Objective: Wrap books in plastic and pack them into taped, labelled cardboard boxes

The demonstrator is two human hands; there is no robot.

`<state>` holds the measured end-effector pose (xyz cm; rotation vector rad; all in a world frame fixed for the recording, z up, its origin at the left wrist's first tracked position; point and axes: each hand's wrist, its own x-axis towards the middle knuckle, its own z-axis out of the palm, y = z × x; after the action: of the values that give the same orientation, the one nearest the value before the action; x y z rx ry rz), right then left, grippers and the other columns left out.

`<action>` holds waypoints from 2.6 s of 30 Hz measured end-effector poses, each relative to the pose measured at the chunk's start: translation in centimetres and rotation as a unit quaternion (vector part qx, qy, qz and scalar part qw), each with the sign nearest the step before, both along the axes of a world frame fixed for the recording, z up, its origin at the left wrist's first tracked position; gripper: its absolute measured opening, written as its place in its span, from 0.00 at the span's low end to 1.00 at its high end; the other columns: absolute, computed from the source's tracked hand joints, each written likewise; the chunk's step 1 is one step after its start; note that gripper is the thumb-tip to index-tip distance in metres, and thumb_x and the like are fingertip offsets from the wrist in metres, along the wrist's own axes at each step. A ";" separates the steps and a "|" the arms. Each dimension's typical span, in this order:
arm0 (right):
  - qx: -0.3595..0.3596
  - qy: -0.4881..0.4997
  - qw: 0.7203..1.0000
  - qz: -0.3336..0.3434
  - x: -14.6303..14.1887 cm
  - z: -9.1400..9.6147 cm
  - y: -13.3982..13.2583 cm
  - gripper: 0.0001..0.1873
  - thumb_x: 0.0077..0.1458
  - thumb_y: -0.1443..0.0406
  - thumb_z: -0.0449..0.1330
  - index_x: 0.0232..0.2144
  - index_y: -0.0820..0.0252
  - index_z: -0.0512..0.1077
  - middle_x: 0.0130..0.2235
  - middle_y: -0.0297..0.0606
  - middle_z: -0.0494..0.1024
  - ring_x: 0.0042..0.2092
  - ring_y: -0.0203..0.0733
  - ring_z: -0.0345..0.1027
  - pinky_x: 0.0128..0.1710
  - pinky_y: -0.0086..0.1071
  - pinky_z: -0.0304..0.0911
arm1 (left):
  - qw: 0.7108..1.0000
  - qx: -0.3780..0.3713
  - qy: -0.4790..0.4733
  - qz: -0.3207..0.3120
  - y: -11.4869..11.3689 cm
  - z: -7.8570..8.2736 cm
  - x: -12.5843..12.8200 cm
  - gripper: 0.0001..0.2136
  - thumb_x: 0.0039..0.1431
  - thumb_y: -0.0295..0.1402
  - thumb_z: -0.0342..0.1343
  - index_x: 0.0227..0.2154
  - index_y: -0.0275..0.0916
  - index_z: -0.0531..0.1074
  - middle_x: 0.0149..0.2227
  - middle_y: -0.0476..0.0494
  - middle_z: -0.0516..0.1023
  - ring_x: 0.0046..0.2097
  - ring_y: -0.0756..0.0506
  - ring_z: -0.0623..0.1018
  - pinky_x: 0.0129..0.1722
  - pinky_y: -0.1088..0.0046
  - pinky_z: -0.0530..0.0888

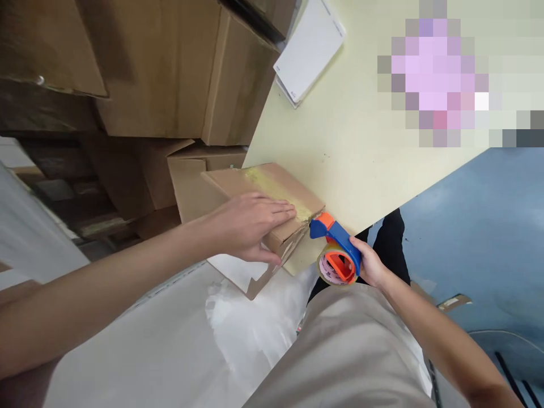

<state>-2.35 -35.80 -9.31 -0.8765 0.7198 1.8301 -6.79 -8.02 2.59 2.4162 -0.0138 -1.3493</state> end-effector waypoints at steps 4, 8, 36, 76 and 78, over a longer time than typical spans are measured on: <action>0.009 -0.033 0.999 -0.013 3.0 0.1 4.2 0.17 0.48 0.48 0.65 0.32 0.53 0.78 0.36 0.36 0.84 0.43 0.50 0.78 0.47 0.38 0.73 | 0.993 0.042 -0.038 0.102 2.6 1.0 0.4 0.31 0.45 0.62 0.60 0.45 0.44 0.76 0.42 0.42 0.82 0.47 0.35 0.79 0.46 0.62 0.71; 0.093 -0.104 0.989 0.050 8.0 0.0 10.8 0.27 0.52 0.40 0.57 0.34 0.55 0.76 0.32 0.40 0.83 0.44 0.52 0.77 0.44 0.41 0.74 | 0.939 0.180 -0.117 0.267 4.6 2.4 0.6 0.35 0.50 0.62 0.56 0.53 0.43 0.71 0.48 0.39 0.80 0.50 0.33 0.78 0.48 0.59 0.72; 0.270 -0.451 0.776 0.350 12.0 3.2 4.6 0.51 0.40 0.73 0.61 0.68 0.51 0.55 0.50 0.40 0.78 0.47 0.49 0.72 0.48 0.43 0.69 | 0.848 0.241 -0.274 0.384 1.5 -1.9 -2.1 0.27 0.62 0.53 0.47 0.59 0.47 0.67 0.74 0.45 0.38 0.73 0.30 0.39 0.65 0.37 0.43; 0.265 -0.479 0.759 0.353 13.1 4.1 12.0 0.51 0.35 0.72 0.58 0.66 0.50 0.58 0.42 0.34 0.78 0.35 0.41 0.66 0.35 0.34 0.64 | 0.888 0.155 -0.305 0.306 -3.9 -0.8 -3.9 0.44 0.40 0.54 0.66 0.62 0.45 0.64 0.73 0.38 0.42 0.71 0.22 0.38 0.63 0.29 0.35; 0.252 -0.462 0.765 0.370 12.5 3.5 7.5 0.53 0.35 0.72 0.58 0.67 0.51 0.55 0.45 0.35 0.78 0.37 0.41 0.68 0.37 0.35 0.65 | 0.883 0.158 -0.307 0.317 -3.9 -0.9 -3.8 0.44 0.40 0.55 0.66 0.61 0.44 0.65 0.73 0.38 0.43 0.71 0.22 0.38 0.63 0.29 0.34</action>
<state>10.14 -28.28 -5.80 -1.6076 -0.8313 1.7317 -10.54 -11.96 1.68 2.6450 0.8098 -0.2875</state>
